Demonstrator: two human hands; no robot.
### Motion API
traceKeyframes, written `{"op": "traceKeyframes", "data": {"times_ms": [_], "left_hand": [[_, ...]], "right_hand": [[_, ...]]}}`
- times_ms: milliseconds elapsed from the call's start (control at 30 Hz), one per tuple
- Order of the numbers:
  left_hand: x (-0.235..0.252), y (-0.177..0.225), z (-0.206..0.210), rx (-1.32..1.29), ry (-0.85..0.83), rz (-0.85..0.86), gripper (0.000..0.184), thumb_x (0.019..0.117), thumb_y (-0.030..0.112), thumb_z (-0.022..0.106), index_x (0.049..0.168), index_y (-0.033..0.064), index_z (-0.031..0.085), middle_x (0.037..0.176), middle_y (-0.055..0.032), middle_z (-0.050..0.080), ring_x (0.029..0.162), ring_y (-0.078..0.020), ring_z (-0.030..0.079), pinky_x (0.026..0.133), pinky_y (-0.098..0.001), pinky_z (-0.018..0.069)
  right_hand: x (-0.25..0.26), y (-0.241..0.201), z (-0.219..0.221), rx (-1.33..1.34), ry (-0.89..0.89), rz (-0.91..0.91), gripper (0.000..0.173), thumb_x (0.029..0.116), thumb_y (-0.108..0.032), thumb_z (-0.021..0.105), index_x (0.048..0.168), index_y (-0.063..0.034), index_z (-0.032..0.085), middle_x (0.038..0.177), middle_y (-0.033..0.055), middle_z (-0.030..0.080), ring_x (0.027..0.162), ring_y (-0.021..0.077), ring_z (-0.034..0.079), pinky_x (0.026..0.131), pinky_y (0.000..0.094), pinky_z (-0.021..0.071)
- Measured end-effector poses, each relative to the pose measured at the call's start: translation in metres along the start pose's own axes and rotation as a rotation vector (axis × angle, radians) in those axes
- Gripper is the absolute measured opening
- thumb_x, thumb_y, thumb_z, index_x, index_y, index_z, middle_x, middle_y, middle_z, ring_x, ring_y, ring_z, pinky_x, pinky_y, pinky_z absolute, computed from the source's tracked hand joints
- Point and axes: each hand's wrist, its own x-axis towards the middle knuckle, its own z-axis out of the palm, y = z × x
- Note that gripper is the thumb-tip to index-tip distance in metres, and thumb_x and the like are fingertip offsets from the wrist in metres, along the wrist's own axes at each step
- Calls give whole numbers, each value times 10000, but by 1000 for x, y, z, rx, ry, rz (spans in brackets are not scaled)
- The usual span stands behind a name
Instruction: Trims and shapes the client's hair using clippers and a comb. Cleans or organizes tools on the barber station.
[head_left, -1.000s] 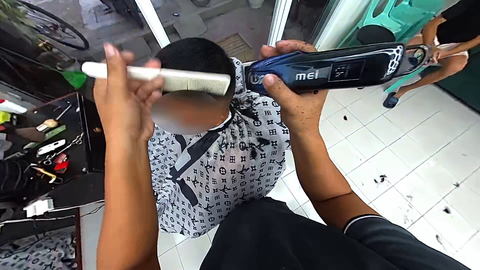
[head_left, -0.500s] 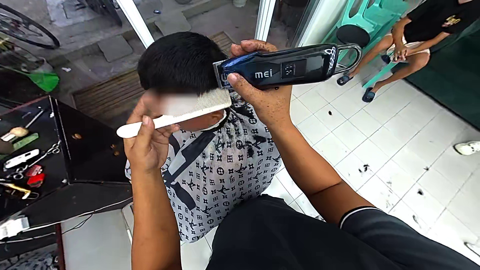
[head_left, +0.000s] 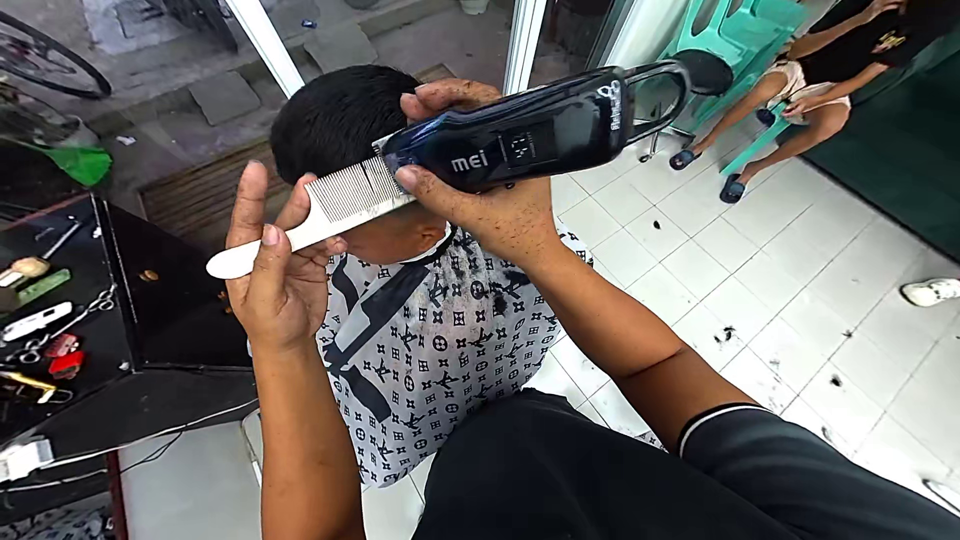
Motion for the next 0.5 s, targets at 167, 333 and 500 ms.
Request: {"op": "traceKeyframes", "data": {"times_ms": [167,333,500], "left_hand": [[-8,-4,-17,24,35,-165,409,1076,246,446,1474,175,509,1219,-22,742,921,-117,747,773,-252,616],[23,-3,2,18,154,-29,462,1088,200,350,1542,110,343,1285,-31,705,929,-134,738,796,-276,615],[32,4,6,14,137,49,500,1084,187,373,1568,108,277,1335,-47,679,963,-148,737,799,-277,618]], "right_hand": [[16,3,-28,-40,78,-16,516,785,-6,839,1200,147,574,1144,206,711,1099,236,707,1004,381,581],[29,8,-30,-60,134,37,535,770,-13,856,1198,142,575,1097,217,718,1046,269,731,935,409,622],[37,9,-28,-52,130,42,547,775,-13,855,1204,131,547,1091,212,718,1047,262,728,928,398,621]]}}
